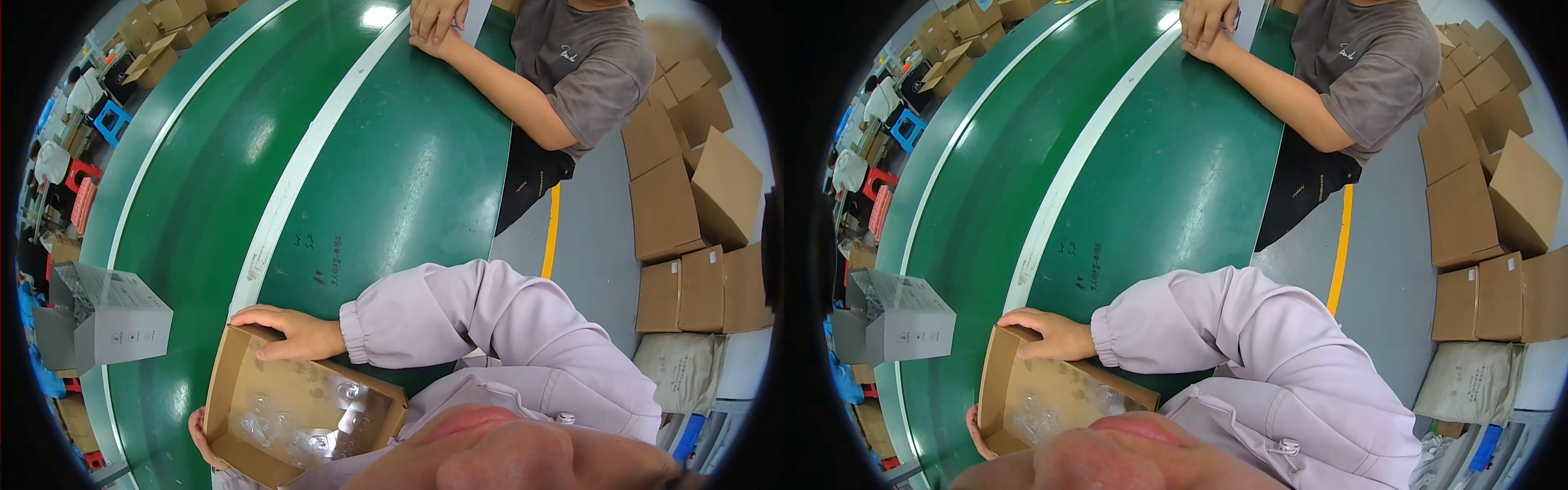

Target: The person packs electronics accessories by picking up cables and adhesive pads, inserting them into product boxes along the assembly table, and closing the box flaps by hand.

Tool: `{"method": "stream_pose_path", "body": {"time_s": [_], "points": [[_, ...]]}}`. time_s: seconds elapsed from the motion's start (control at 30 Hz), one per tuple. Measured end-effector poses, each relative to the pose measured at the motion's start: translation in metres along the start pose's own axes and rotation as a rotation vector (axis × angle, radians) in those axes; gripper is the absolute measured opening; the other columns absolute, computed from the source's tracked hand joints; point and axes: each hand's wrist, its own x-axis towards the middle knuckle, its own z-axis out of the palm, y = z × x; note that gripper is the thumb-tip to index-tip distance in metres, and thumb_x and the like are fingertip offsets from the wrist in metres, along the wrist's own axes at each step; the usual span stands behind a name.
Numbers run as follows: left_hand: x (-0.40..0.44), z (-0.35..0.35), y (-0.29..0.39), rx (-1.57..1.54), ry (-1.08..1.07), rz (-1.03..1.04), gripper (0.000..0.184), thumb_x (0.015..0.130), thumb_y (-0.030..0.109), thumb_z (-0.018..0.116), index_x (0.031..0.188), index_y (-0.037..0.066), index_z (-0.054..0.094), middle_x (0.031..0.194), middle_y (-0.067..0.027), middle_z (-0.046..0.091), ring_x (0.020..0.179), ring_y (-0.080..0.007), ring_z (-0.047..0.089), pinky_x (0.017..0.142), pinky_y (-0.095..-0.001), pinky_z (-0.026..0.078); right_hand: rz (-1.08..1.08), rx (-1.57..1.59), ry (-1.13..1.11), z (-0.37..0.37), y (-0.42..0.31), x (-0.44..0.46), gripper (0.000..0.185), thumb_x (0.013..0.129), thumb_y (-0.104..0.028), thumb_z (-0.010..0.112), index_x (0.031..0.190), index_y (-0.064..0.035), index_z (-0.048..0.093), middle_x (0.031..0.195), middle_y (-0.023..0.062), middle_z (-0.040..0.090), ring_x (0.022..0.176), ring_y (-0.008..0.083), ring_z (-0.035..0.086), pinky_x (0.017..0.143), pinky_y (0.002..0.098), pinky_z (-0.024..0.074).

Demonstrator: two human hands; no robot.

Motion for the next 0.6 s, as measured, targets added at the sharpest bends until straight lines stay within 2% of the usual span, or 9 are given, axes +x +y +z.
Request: {"method": "stream_pose_path", "body": {"time_s": [0.1, 0.2, 0.6], "points": [[0.0, 0.0, -0.005, -0.058, 0.063, 0.02, 0.048, 0.087, 0.036, 0.037, 0.115, -0.002, 0.041, 0.109, -0.0133, 0.048, 0.1, -0.0226, 0.048, 0.088, -0.0356, 0.039, -0.034, -0.042, -0.041, -0.004, 0.002, 0.004, 0.052, 0.079, -0.009, 0.055, 0.127, -0.0029, 0.035, 0.127, 0.0101, 0.036, 0.119, 0.0216, 0.035, 0.101, 0.0323, 0.0271], [0.005, -0.004, -0.006, -0.019, 0.01, 0.036, 0.048, 0.086, 0.036, 0.037, 0.115, -0.002, 0.041, 0.109, -0.0138, 0.049, 0.1, -0.0227, 0.049, 0.088, -0.0357, 0.039, 0.018, 0.0, -0.004, 0.003, 0.005, 0.001, 0.051, 0.077, -0.014, 0.056, 0.123, -0.0024, 0.038, 0.125, 0.0118, 0.038, 0.118, 0.0221, 0.038, 0.098, 0.0319, 0.0315], [-0.006, -0.02, -0.006, -0.022, -0.019, 0.027, 0.048, 0.086, 0.036, 0.038, 0.114, -0.003, 0.042, 0.109, -0.0141, 0.049, 0.098, -0.0224, 0.049, 0.087, -0.0356, 0.04, 0.029, -0.015, -0.003, 0.022, 0.008, -0.002, 0.052, 0.077, -0.014, 0.055, 0.125, -0.0027, 0.038, 0.126, 0.0115, 0.038, 0.119, 0.0224, 0.036, 0.098, 0.032, 0.0309]]}}
